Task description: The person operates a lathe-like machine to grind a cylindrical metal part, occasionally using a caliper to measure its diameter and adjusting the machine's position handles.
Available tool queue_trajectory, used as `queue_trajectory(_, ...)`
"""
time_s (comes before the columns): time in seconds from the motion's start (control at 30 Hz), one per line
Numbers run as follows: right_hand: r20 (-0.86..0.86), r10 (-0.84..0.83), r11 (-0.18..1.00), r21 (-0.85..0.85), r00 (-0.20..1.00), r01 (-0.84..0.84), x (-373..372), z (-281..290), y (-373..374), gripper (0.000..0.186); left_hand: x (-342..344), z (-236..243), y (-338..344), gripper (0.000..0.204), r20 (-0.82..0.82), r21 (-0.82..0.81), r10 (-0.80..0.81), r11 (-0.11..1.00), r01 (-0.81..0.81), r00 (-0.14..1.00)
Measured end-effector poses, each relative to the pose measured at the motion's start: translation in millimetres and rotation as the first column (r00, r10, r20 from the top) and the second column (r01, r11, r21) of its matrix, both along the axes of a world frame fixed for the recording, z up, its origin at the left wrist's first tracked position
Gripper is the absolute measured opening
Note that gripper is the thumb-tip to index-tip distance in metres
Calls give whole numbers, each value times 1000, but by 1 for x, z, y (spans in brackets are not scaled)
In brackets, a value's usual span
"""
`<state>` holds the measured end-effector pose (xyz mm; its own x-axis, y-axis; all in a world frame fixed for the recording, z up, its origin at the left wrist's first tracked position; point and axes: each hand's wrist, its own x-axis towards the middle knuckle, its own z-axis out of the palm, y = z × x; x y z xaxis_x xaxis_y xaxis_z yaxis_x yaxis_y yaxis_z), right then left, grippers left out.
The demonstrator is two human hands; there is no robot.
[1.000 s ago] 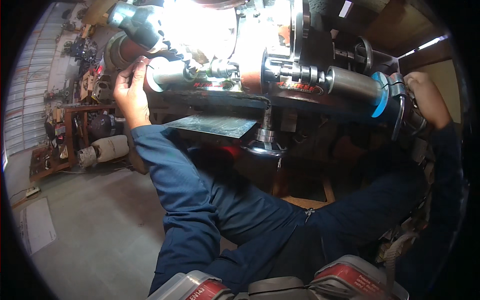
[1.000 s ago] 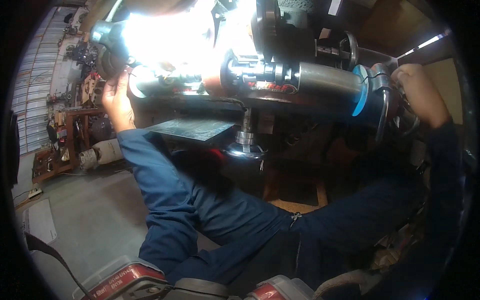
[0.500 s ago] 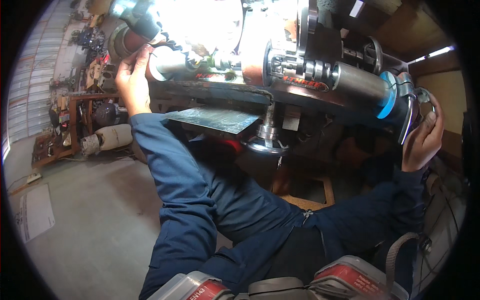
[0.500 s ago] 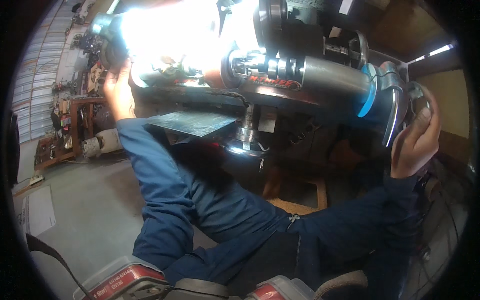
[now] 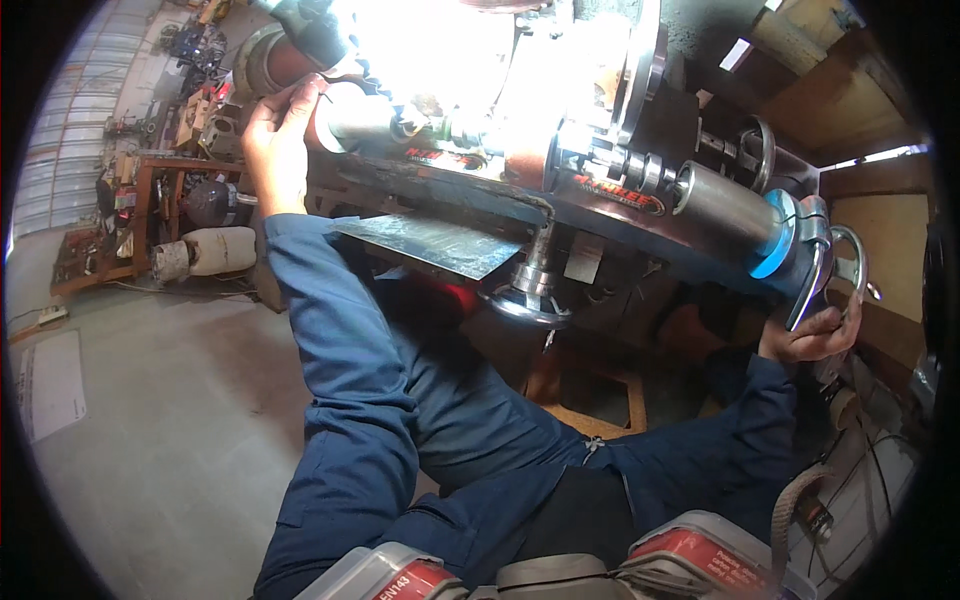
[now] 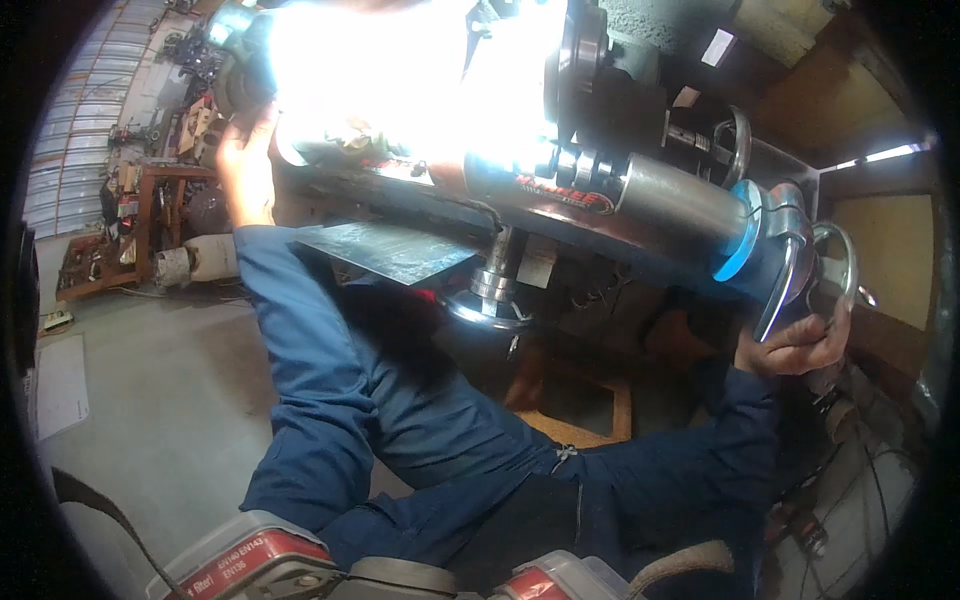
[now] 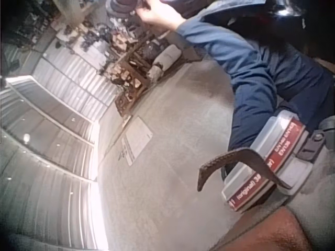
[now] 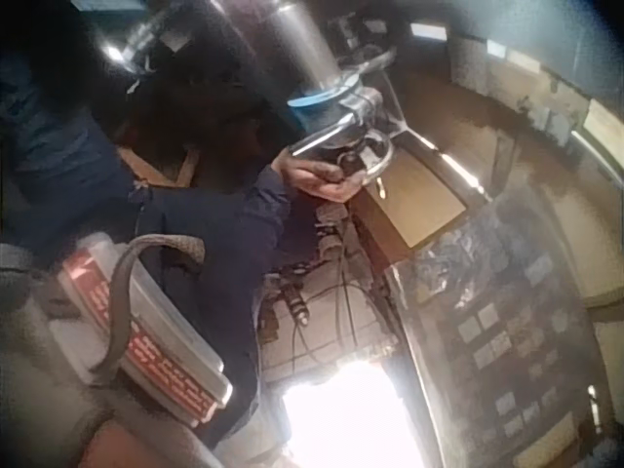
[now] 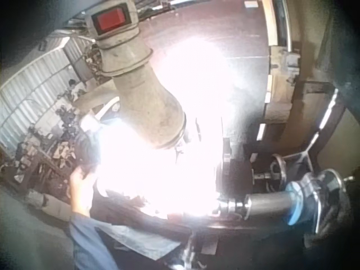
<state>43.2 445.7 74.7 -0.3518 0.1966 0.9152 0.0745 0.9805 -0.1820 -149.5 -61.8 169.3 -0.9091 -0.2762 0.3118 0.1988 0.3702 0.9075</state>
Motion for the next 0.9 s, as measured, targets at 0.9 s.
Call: queue_trajectory(0.9, 62, 36, 985, -173, 997, -24, 7, 13, -19, 42, -10, -18, -27, 31, -50, 64, -103, 992, 106, 993)
